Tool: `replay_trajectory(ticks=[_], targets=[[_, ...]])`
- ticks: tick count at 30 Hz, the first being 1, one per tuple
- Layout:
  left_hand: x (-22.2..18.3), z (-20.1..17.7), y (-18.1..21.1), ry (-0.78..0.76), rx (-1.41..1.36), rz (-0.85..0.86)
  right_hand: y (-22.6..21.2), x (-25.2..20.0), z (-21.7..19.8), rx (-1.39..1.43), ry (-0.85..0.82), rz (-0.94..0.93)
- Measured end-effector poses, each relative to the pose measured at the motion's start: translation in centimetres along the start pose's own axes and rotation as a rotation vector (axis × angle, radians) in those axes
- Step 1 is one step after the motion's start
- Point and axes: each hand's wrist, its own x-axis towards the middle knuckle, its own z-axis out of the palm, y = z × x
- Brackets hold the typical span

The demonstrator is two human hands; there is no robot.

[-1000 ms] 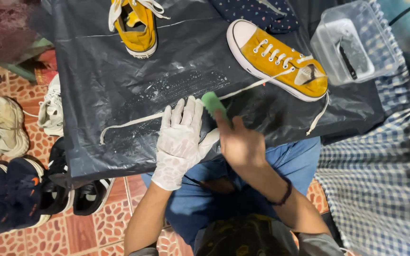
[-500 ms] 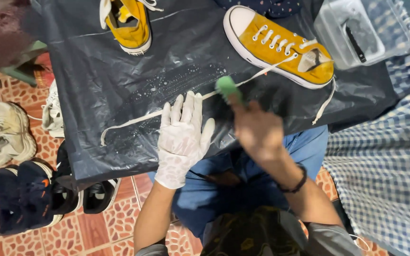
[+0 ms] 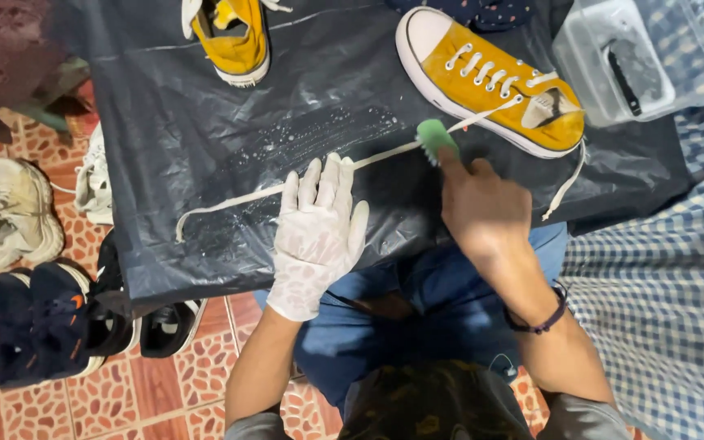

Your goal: Cleaning a white shoelace using a small brush and cleaning solution on a protective plastic sheet.

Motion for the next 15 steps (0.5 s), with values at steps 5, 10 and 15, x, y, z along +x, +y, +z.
replay_trajectory(ticks=[5, 10, 15], targets=[[0.2, 0.3, 0.1, 0.005, 0.034, 0.018, -5.1, -2.1, 2.9, -0.053, 0.421, -0.234], [0.2, 0.3, 0.1, -0.011, 0.016, 0.016, -2.0, 0.0, 0.3, 0.11, -0.02, -0.134], [0.2, 0.3, 0.1, 0.012, 0.011, 0.023, -1.7, -1.5, -0.1, 0.044, 0.31, -0.095]])
